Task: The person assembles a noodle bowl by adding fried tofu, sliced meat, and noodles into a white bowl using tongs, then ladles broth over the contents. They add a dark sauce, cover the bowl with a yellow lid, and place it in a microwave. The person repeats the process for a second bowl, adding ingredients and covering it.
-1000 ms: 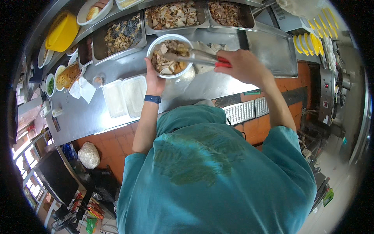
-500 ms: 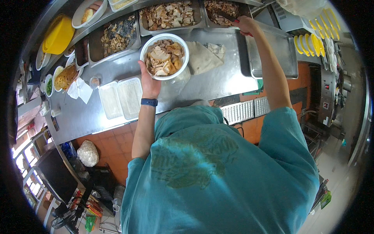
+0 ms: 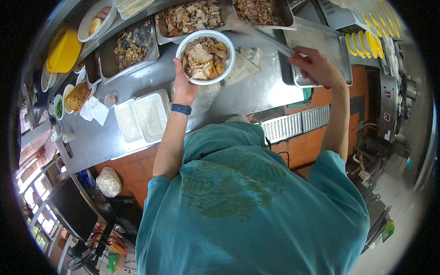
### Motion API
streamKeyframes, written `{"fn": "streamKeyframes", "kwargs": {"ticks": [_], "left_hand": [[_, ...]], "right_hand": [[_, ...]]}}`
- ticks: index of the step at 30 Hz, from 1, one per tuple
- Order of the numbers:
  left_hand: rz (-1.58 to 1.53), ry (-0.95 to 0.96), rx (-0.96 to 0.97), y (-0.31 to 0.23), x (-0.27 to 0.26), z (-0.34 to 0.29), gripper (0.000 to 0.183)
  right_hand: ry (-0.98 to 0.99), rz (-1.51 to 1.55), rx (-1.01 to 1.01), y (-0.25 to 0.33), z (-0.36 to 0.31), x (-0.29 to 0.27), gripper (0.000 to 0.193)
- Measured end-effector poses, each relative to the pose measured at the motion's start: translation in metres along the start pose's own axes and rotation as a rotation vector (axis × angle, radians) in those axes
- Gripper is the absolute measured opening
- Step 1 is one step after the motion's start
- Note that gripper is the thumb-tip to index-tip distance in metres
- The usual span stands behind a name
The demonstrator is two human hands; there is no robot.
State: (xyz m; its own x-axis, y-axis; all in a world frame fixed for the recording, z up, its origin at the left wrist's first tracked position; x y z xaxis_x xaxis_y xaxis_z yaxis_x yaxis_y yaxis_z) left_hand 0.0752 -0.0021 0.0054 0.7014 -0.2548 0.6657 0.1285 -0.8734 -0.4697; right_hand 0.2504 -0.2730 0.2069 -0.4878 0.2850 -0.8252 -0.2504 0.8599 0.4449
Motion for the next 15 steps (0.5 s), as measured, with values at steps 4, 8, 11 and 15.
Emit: {"fn": "streamKeyframes", "kwargs": {"ticks": [4, 8, 11, 15], "left_hand": [[0.048, 0.001, -0.027, -0.003, -0.002, -0.009, 0.071], [0.049, -0.015, -0.016, -0.014, -0.016, -0.021, 0.072], [0.047, 0.011, 0.041, -0.029, -0.026, -0.033, 0.072], [-0.001, -0.037, 0.053, -0.054, -0.042, -0.048, 0.069]], "right_hand": [[-0.081, -0.207, -0.338, 0.053, -0.024, 0.018, 0.03], [-0.072, -0.212, -0.373, 0.072, -0.036, 0.008, 0.037], [-0.072, -0.29, -0.38, 0.087, -0.041, 0.004, 0.038], [-0.027, -0.33, -0.432, 0.121, -0.045, 0.016, 0.038]]}}
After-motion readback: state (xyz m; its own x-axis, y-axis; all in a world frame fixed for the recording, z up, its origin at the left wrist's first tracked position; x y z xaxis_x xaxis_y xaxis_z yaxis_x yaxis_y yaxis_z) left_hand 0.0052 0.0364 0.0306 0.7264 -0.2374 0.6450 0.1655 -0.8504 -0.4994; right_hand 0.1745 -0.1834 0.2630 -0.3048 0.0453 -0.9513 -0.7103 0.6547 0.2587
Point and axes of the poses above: each hand's wrist, its own z-axis towards the middle knuckle, its own x-axis out of the palm, y = z × x, the point moved 6 cm from there along z, towards the middle knuckle, and after that the axes turned 11 degrees about -y, right-handed, at the moved point
